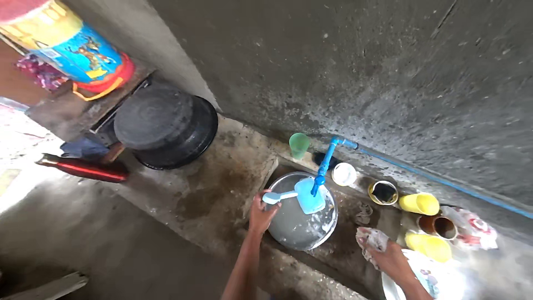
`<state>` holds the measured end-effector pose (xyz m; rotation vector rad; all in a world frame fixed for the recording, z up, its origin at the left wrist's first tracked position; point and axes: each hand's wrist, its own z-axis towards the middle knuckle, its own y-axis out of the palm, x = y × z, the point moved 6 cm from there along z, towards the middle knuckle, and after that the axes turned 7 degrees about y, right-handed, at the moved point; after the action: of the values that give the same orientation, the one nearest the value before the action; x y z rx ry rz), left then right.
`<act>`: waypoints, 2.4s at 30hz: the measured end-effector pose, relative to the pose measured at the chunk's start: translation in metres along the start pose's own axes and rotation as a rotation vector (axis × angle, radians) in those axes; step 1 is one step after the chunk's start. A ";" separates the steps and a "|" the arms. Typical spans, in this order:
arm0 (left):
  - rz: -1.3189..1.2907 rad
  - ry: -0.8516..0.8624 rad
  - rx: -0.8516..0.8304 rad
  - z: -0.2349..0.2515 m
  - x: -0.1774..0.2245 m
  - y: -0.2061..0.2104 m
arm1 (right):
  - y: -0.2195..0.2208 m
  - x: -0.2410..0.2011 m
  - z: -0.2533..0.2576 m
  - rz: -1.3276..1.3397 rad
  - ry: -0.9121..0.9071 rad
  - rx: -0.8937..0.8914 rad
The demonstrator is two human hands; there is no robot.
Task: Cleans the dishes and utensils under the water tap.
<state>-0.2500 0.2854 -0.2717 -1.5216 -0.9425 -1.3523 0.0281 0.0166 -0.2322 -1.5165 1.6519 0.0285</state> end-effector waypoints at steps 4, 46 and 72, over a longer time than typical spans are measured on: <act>-0.556 -0.171 0.176 0.006 0.016 0.018 | 0.003 -0.046 -0.021 0.339 -0.172 0.011; -0.640 -0.314 -0.128 -0.022 0.130 0.170 | -0.017 -0.088 -0.081 0.298 -0.342 0.293; -0.688 -0.268 0.170 -0.014 0.160 0.136 | 0.012 -0.085 -0.082 0.052 -0.568 0.258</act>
<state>-0.1075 0.2249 -0.1283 -1.3141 -1.8187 -1.4896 -0.0380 0.0424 -0.1368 -1.1344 1.1848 0.2424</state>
